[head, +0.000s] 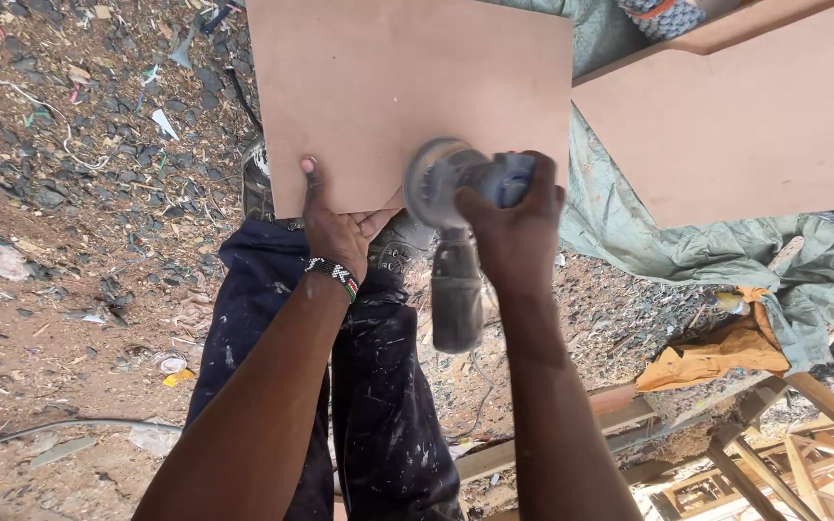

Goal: The person uses an electric sander to smooth the edges and surfaces of several wooden pieces. They hold the wood with one hand while operating the sander with the other, moving it along the edges and flat surfaces of the pieces.

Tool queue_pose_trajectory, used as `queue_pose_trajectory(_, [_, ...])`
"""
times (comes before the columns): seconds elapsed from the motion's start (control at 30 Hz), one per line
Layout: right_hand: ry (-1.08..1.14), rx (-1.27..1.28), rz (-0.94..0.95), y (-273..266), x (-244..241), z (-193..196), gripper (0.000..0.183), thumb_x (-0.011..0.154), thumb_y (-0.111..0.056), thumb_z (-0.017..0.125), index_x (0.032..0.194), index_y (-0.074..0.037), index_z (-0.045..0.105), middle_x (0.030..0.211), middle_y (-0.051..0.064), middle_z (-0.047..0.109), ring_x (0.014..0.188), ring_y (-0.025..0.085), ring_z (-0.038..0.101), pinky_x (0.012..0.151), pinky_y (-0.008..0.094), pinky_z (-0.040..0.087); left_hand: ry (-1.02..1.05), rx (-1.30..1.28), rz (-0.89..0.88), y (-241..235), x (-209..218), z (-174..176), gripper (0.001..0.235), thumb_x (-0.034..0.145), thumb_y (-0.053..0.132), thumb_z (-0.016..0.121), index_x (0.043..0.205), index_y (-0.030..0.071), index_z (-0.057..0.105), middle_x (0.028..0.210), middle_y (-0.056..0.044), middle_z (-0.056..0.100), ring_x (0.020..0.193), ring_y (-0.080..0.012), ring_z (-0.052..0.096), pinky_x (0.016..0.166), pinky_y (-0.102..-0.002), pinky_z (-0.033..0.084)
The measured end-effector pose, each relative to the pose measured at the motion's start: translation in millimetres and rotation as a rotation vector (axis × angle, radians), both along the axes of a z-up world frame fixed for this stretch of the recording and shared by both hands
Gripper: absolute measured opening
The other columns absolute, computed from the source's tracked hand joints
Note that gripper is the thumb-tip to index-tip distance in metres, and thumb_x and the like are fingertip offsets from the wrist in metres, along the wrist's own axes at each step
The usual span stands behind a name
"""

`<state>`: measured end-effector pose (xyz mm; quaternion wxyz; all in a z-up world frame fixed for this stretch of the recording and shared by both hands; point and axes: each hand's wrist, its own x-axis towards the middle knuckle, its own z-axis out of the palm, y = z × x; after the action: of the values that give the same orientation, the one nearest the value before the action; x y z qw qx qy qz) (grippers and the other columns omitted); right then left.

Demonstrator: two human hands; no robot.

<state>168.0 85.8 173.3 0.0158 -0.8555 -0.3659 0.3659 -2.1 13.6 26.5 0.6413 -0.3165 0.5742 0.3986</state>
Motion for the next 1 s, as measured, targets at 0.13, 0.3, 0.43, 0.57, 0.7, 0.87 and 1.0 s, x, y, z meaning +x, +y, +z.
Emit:
queue_pose_trajectory(0.13, [-0.018, 0.020, -0.034, -13, 61, -2, 0.074, 0.093, -0.028, 0.090, 0.159, -0.014, 0.058, 0.128, 0.027, 0.057, 0.115, 0.044, 0.071, 0.088, 0.061, 0.064, 0.006, 0.011, -0.009, -4, 0, -5, 0.081, 0.089, 0.094, 0.072, 0.143, 0.033, 0.079, 0.134, -0.010, 0.092, 0.123, -0.0433, 0.089, 0.117, -0.060, 0.076])
queue_pose_trajectory(0.3, [0.027, 0.121, -0.156, -48, 111, -2, 0.071, 0.093, -0.024, 0.097, 0.147, -0.006, 0.056, 0.106, 0.016, 0.065, 0.084, 0.027, 0.073, 0.064, 0.042, 0.058, 0.025, 0.001, -0.012, -10, 2, -9, 0.084, 0.090, 0.094, 0.071, 0.146, 0.032, 0.077, 0.138, -0.012, 0.090, 0.124, -0.0440, 0.089, 0.117, -0.060, 0.075])
queue_pose_trajectory(0.43, [0.020, 0.105, -0.204, -57, 94, 7, 0.069, 0.094, -0.021, 0.095, 0.148, -0.009, 0.054, 0.100, 0.016, 0.071, 0.071, 0.024, 0.072, 0.055, 0.040, 0.061, 0.030, -0.006, -0.024, -3, 2, -1, 0.089, 0.090, 0.095, 0.070, 0.149, 0.029, 0.077, 0.139, -0.014, 0.089, 0.127, -0.0449, 0.088, 0.119, -0.061, 0.074])
queue_pose_trajectory(0.57, [-0.030, -0.017, -0.135, -46, 56, 0, 0.079, 0.088, -0.028, 0.094, 0.154, -0.011, 0.054, 0.117, 0.022, 0.065, 0.105, 0.037, 0.071, 0.084, 0.059, 0.059, 0.042, 0.005, -0.035, -4, 4, -5, 0.090, 0.089, 0.095, 0.071, 0.151, 0.029, 0.075, 0.141, -0.013, 0.089, 0.130, -0.0450, 0.087, 0.122, -0.063, 0.071])
queue_pose_trajectory(0.7, [-0.106, -0.141, -0.115, -39, 21, -2, 0.082, 0.083, -0.040, 0.090, 0.156, -0.021, 0.057, 0.133, 0.023, 0.059, 0.126, 0.045, 0.069, 0.103, 0.069, 0.056, 0.037, 0.005, -0.041, -2, 0, -2, 0.092, 0.086, 0.096, 0.072, 0.149, 0.029, 0.076, 0.139, -0.012, 0.090, 0.130, -0.0452, 0.087, 0.124, -0.062, 0.071])
queue_pose_trajectory(0.87, [-0.057, -0.131, -0.076, -36, 38, 0, 0.087, 0.085, -0.035, 0.088, 0.162, -0.013, 0.054, 0.129, 0.023, 0.056, 0.124, 0.041, 0.066, 0.099, 0.065, 0.058, 0.041, 0.004, -0.019, -3, 2, -2, 0.092, 0.088, 0.093, 0.075, 0.152, 0.026, 0.072, 0.142, -0.015, 0.088, 0.132, -0.0466, 0.085, 0.123, -0.063, 0.071])
queue_pose_trajectory(1.0, [-0.059, -0.167, -0.031, -42, 32, -9, 0.085, 0.083, -0.041, 0.093, 0.157, -0.023, 0.055, 0.133, 0.022, 0.058, 0.130, 0.048, 0.071, 0.099, 0.065, 0.058, 0.051, 0.003, -0.027, 1, 3, 1, 0.083, 0.086, 0.094, 0.075, 0.138, 0.029, 0.076, 0.126, -0.011, 0.091, 0.115, -0.0403, 0.090, 0.110, -0.053, 0.078])
